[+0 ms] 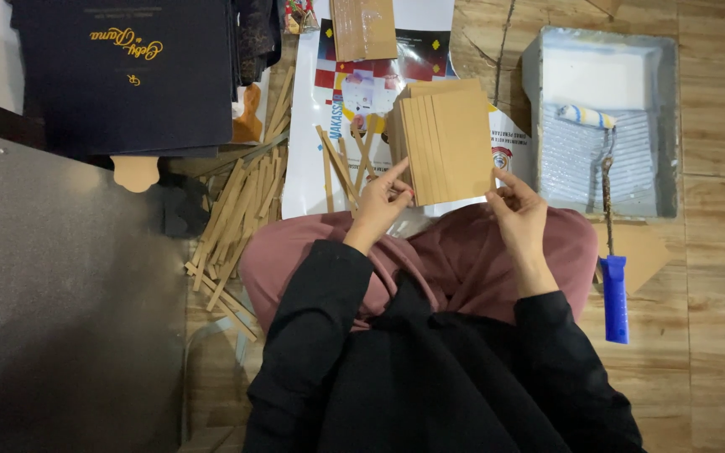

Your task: Organizing thin wooden strips and applying glue to a stack of cardboard pieces using a paint roller.

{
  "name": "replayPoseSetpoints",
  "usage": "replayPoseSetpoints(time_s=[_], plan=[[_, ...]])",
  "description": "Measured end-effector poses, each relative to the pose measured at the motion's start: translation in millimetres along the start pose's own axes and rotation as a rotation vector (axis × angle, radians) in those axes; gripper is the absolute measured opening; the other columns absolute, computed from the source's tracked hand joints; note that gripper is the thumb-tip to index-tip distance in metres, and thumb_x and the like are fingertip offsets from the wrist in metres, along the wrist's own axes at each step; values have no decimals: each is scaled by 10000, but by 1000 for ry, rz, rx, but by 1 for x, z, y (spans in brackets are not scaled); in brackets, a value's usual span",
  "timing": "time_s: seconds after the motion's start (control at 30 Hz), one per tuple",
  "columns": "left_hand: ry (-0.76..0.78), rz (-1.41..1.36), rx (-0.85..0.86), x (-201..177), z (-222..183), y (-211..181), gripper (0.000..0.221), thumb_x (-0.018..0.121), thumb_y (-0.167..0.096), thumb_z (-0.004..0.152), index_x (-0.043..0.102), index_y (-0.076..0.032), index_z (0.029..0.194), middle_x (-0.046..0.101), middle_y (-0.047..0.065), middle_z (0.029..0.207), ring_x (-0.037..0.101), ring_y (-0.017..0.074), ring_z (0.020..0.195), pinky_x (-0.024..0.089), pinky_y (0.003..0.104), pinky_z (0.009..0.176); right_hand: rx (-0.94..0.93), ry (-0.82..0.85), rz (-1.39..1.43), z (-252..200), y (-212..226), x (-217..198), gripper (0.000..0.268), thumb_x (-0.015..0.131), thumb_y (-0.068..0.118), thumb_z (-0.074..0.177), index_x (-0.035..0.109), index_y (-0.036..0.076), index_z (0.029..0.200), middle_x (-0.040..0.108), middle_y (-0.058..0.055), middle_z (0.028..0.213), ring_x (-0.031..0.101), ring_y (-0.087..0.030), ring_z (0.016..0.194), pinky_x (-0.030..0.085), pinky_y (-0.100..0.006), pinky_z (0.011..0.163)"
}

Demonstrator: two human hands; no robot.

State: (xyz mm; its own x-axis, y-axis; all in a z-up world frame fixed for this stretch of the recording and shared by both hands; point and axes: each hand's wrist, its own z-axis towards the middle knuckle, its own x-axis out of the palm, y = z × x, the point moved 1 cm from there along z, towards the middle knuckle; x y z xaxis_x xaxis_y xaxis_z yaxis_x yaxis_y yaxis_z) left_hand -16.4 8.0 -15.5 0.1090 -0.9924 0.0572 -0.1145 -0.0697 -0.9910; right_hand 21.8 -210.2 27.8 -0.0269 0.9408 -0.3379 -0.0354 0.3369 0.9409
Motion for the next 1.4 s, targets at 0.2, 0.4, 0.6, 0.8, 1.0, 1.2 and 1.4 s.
replayPoseSetpoints(time_s=[0.2, 0.4, 0.6, 0.8, 1.0, 1.2, 1.4], plan=[[6, 90, -17, -3, 0, -3, 544, 553, -32, 797, 461, -207, 1304, 644, 87, 855, 670, 183, 726, 519, 273, 681, 63, 26, 75, -3, -11, 3, 337, 632, -33, 793, 597, 33, 1122, 562, -125, 747, 554, -147, 590, 510, -249, 463], [-22, 113, -57, -3, 7, 10, 532, 589, -63, 783, 493, -240, 1275, 652, 69, 905, 664, 194, 810, 526, 281, 711, 55, 34, 57, -2, -13, 2, 344, 642, -41, 787, 598, 29, 1122, 564, -120, 751, 561, -145, 603, 516, -254, 474], [-5, -12, -34, -3, 11, 18, 540, 607, -58, 787, 490, -237, 1283, 653, 69, 867, 643, 160, 776, 520, 264, 714, 46, 35, 13, 0, -17, 0, 348, 653, -40, 783, 606, 29, 1121, 568, -123, 740, 556, -142, 596, 503, -250, 477], [20, -43, -22, -5, 9, 6, 533, 608, -48, 778, 489, -177, 1281, 651, 75, 821, 601, 130, 747, 508, 244, 726, 34, 27, -20, 1, -8, 0, 351, 659, -24, 778, 614, 49, 1118, 574, -116, 744, 559, -137, 602, 500, -240, 477], [-18, -77, -50, -3, 13, 4, 513, 621, -23, 778, 510, -144, 1264, 651, 125, 866, 622, 191, 809, 520, 291, 750, -3, 50, -146, 7, -9, -4, 361, 660, -23, 781, 611, 36, 1134, 583, -132, 738, 564, -158, 611, 483, -254, 499], [19, -136, -124, -5, 19, 14, 555, 656, -4, 750, 499, -126, 1268, 640, 123, 874, 621, 175, 790, 525, 292, 735, -7, 76, -263, 16, -18, -11, 349, 718, 14, 755, 646, 67, 1092, 607, -117, 730, 580, -175, 641, 472, -254, 522], [82, -181, -222, -9, 26, 13, 528, 709, -29, 708, 523, -58, 1202, 614, 113, 830, 597, 159, 744, 513, 302, 721, 27, 190, -419, 21, 19, -11, 390, 729, 76, 727, 625, 73, 1102, 627, -115, 717, 609, -208, 644, 495, -294, 564]])
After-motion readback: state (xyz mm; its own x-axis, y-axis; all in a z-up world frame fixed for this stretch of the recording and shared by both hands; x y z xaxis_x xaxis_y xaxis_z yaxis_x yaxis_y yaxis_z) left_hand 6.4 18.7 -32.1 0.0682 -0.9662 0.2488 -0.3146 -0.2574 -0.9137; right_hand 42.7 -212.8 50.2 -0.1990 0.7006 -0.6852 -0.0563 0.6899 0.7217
